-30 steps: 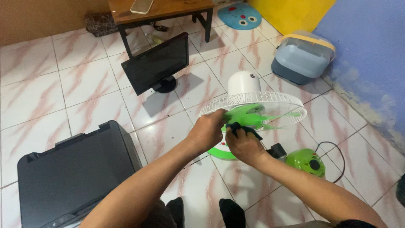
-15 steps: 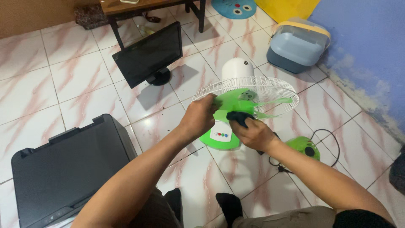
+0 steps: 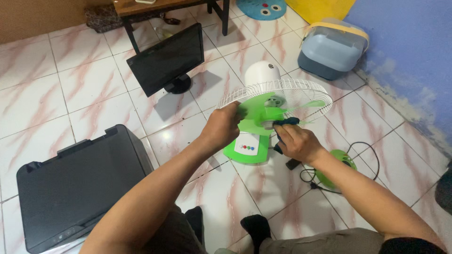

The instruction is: The person cleans the grill and motor housing of a green and white electric fan using a blue cloth.

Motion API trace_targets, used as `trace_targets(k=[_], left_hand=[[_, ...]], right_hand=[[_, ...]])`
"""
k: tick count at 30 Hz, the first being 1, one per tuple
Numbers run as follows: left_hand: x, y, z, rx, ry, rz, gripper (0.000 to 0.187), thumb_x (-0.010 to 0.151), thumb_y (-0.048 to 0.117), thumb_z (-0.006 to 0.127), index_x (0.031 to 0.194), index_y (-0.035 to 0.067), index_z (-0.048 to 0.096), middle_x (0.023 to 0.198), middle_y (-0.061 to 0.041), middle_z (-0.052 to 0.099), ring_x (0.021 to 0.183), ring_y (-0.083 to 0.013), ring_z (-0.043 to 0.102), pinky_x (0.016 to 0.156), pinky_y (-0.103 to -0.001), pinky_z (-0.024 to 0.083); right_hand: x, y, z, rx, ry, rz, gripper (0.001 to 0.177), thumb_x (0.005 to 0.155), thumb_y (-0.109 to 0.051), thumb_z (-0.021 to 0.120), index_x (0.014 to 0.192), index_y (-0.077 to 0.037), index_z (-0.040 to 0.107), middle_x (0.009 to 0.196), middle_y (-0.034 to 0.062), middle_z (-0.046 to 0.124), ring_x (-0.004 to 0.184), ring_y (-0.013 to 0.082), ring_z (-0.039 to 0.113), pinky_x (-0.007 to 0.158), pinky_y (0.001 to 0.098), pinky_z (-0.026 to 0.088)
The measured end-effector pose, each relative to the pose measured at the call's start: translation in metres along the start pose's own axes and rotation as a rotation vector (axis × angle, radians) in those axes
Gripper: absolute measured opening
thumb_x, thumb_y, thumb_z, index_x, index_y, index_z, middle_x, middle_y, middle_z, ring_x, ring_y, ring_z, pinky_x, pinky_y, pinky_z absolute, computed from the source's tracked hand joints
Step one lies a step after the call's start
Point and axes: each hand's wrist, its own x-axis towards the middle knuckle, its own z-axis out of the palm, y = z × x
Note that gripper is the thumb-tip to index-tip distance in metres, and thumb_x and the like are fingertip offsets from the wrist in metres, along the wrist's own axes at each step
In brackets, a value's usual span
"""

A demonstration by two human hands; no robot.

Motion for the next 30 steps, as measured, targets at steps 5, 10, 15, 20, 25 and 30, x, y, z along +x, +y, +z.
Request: trace_targets(k=[5,10,15,20,25,30], left_hand=[[-0.001,0.001,-0.003,-0.02,0.01,-0.04,0.022,0.089,0.002,0.063,0.111,0.001,0.06,0.096,-0.022,0.074,0.093,-0.0414,0.071,0.08,-0.048,0.056],[0.005,-0.007,0.002,-0.011,0.037,0.003,0.023,0.084,-0.002,0.063,0.107,0.0,0.061,0.099,-0.021,0.075,0.094,-0.0396,0.073,0.081,-0.045,0.058],[0.007,-0.014,0.0,-0.04,0.073,-0.022,0.037,0.081,-0.003,0.062,0.118,-0.002,0.059,0.099,-0.022,0.074,0.092,-0.038,0.074,0.08,-0.044,0.059],[0.003,-0.012,0.001,-0.035,0.101,0.046,0.036,0.082,-0.001,0.062,0.118,-0.003,0.061,0.097,-0.025,0.073,0.091,-0.0418,0.072,0.079,-0.046,0.058],[0.001,-0.005,-0.003,-0.035,0.069,0.027,0.023,0.086,0.004,0.062,0.109,0.0,0.062,0.093,-0.024,0.073,0.088,-0.043,0.071,0.078,-0.049,0.057],[-0.001,-0.001,0.0,-0.052,0.066,0.071,0.018,0.088,0.004,0.06,0.105,0.001,0.062,0.094,-0.023,0.073,0.089,-0.0426,0.072,0.078,-0.049,0.058]], right_hand=[[0.015,-0.001,-0.02,0.002,0.058,-0.082,0.041,0.075,-0.008,0.074,0.115,0.002,0.068,0.104,0.0106,0.064,0.076,0.0266,0.066,0.065,0.035,0.056],[0.019,-0.004,-0.004,0.108,0.081,-0.013,0.044,0.077,0.001,0.071,0.12,0.001,0.066,0.116,0.0138,0.064,0.088,0.0303,0.068,0.077,0.0376,0.059],[-0.001,0.006,0.009,0.19,0.104,0.165,0.049,0.074,-0.004,0.073,0.122,0.003,0.063,0.118,0.0173,0.061,0.098,0.0355,0.068,0.083,0.0396,0.059],[0.006,0.009,-0.007,0.137,-0.048,0.394,0.042,0.077,-0.005,0.072,0.118,-0.002,0.069,0.116,0.0116,0.069,0.095,0.0276,0.069,0.08,0.0377,0.06],[0.04,-0.021,-0.053,-0.218,0.086,-0.117,0.034,0.084,-0.012,0.072,0.117,-0.005,0.073,0.116,0.0103,0.071,0.084,0.0256,0.055,0.071,0.0375,0.05],[0.085,-0.037,-0.046,-0.596,-0.297,-0.003,0.043,0.082,-0.023,0.063,0.121,-0.005,0.072,0.118,0.008,0.069,0.122,0.0314,0.058,0.105,0.0596,0.031]])
